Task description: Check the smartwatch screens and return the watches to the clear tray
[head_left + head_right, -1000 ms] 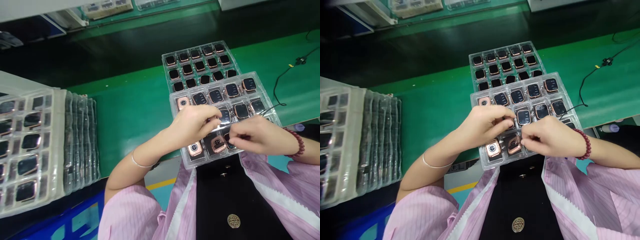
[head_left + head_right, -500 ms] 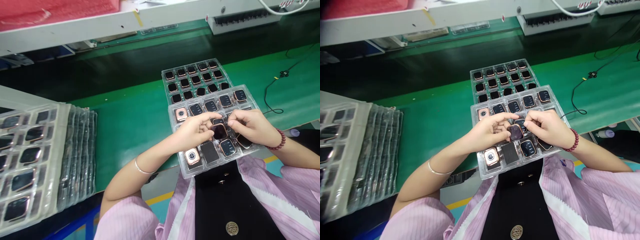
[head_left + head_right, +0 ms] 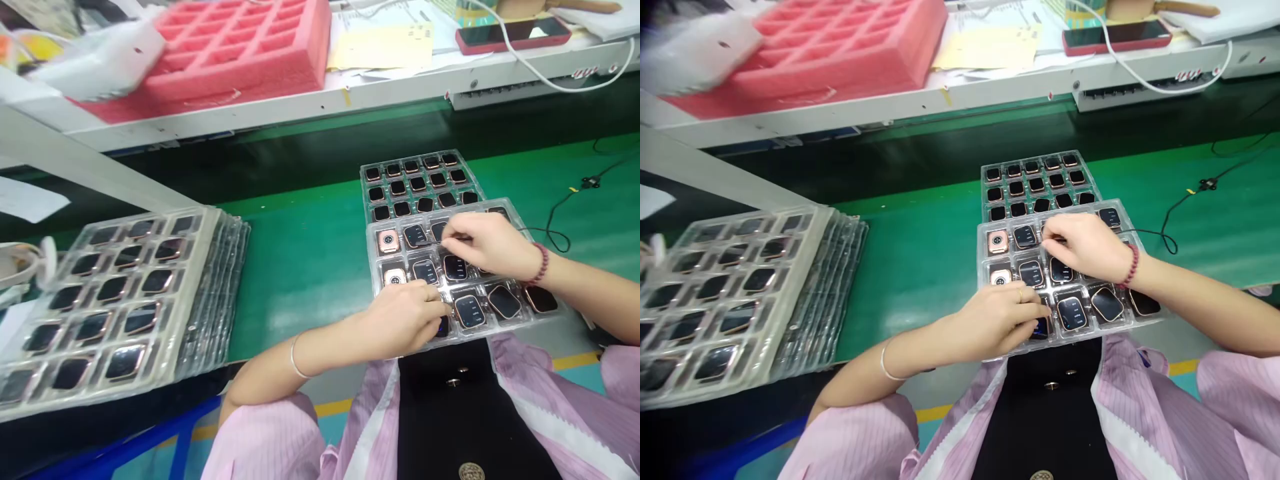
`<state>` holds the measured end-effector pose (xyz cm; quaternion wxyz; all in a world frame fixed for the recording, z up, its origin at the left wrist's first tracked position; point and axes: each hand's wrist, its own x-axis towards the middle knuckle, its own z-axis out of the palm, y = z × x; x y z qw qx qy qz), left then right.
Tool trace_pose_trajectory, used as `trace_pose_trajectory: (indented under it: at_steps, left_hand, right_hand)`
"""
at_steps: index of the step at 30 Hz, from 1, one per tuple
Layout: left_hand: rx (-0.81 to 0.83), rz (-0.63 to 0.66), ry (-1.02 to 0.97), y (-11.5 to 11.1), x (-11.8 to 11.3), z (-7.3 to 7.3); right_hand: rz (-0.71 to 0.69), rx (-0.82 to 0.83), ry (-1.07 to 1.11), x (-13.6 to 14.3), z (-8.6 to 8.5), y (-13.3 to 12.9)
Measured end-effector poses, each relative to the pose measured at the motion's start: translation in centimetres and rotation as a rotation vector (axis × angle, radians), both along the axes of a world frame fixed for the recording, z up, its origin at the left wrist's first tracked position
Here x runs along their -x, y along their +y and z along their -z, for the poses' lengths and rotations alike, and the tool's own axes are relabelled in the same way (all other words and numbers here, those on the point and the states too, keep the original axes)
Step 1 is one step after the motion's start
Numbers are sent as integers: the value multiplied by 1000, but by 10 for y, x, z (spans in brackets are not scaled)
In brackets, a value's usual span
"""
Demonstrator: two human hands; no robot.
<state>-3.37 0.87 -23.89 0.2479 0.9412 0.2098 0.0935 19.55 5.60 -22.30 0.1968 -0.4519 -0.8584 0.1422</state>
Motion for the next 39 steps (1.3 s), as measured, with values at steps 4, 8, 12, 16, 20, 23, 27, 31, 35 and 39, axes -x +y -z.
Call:
trace_pose_trajectory:
  at_steps: [4, 8, 12, 16, 20, 23, 27, 31, 35, 39]
  left_hand:
    - [-105, -68, 52, -10, 5, 10]
    - [-190, -345, -173, 21, 22, 17]
    - [-39, -540, -259, 74, 47, 26]
    - [114, -494, -270, 96, 62, 35]
    - [153, -471, -301, 92, 65, 38]
    - [136, -485, -329, 91, 62, 43]
    - [176, -564, -417, 90, 54, 53]
    - [198, -570, -457, 89, 51, 57]
    - [194, -545, -467, 91, 54, 57]
    - [161, -547, -457, 92, 55, 56]
  right_hand:
    - [-68, 27, -104, 40, 11, 34]
    - [-114, 133, -205, 58, 13, 52]
    - [-81, 192, 45, 57, 7, 56]
    - [-149, 166, -73, 54, 11, 53]
    - [-192, 206, 23, 54, 16, 52]
    - [-72, 247, 220, 52, 15, 57]
    - [33, 177, 92, 49, 19, 61]
    - [34, 10, 31, 45, 24, 60]
    - [-11, 20, 7, 46, 31, 63]
    - [18, -122, -59, 47, 29, 64]
